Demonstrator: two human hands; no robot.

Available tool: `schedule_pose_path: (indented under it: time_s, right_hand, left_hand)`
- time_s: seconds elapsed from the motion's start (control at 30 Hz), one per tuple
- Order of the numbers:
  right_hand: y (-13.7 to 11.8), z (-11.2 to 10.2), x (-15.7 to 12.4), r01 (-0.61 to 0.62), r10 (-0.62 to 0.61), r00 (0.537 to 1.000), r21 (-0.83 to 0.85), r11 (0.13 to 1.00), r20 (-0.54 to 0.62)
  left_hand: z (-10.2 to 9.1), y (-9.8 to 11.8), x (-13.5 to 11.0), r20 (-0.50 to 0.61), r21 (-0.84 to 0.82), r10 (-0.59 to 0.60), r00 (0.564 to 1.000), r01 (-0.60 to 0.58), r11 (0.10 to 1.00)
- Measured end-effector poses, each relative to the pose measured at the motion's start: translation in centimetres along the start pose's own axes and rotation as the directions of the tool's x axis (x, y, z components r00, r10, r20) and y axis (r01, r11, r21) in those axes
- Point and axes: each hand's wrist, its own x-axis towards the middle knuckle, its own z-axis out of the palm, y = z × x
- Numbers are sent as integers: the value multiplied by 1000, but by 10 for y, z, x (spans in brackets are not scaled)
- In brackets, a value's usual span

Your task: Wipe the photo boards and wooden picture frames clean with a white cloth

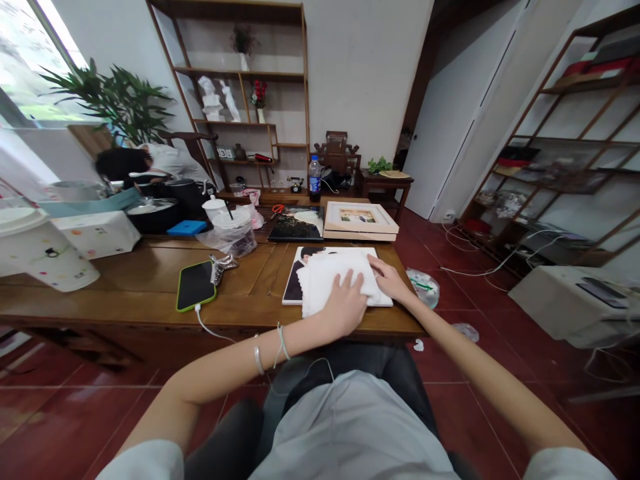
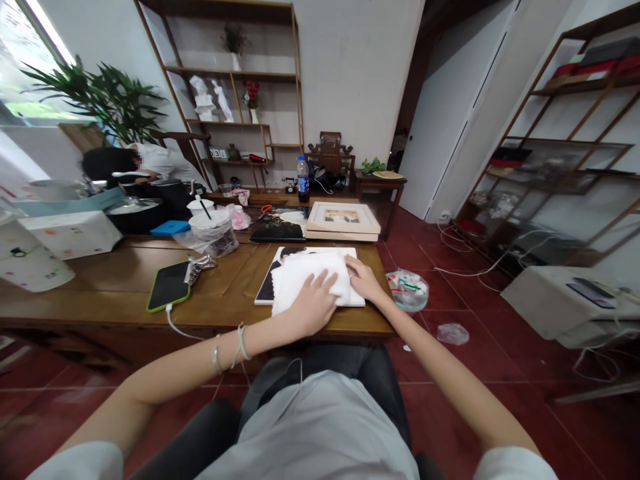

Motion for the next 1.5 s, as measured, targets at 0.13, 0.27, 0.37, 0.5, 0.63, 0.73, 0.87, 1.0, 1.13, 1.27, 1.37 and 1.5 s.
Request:
schedule_pose_path:
  time_s: [0.13,0.27,0.37,0.5,0.63,0.73,0.87,1.0,1.13,1.27,1.37,1.5]
  right_hand:
    - [-1,1,0,3,-3,1000,-27,1000,-10]
    - [-1,1,-1,13,-14,1000,-43,999,-8]
    - [-1,1,-1,44,-44,999,-65,997,-2]
    - [-1,0,-2,45,-44,999,-82,996,4]
    - [-1,0,-2,47,-47,999,-78,996,4]
    - [1,2,-1,26,-26,1000,-57,998,-4]
    - [3,3,0,20,-20,1000,-42,999,-11]
    - [1,2,-1,18,-19,1000,-35,999,-14]
    - [0,2,-1,15,-16,1000,-25,1000,-16]
    - [0,2,-2,16,-17,1000,-25,1000,-24]
    - [-1,2,-2,16,-16,1000,-34,999,-22]
    - [-2,2,-2,9,-10,1000,-44,999,-18]
  left_hand:
    - [9,-36,27,-6,-46,-44,999,44,998]
    - [13,-60,60,-40,-121,-65,997,60,991]
    - [12,-65,79,-60,-178,7,998,-18,984]
    - [15,-62,92,-57,-171,16,998,-25,985]
    - [20,-66,90,-19,-132,-24,1000,22,991]
    - [21,-75,79,-21,-110,-51,998,49,993]
    - [19,-92,56,-9,-82,-91,996,90,993]
    - [18,-105,30,10,-43,-137,990,138,990]
    - [11,-98,2,31,-8,-135,990,136,991]
    - [-7,-69,-33,66,-27,-103,993,105,994]
    - [-22,-46,-58,115,-75,-44,992,53,996]
    - [-31,-31,-77,128,-158,75,989,-55,986]
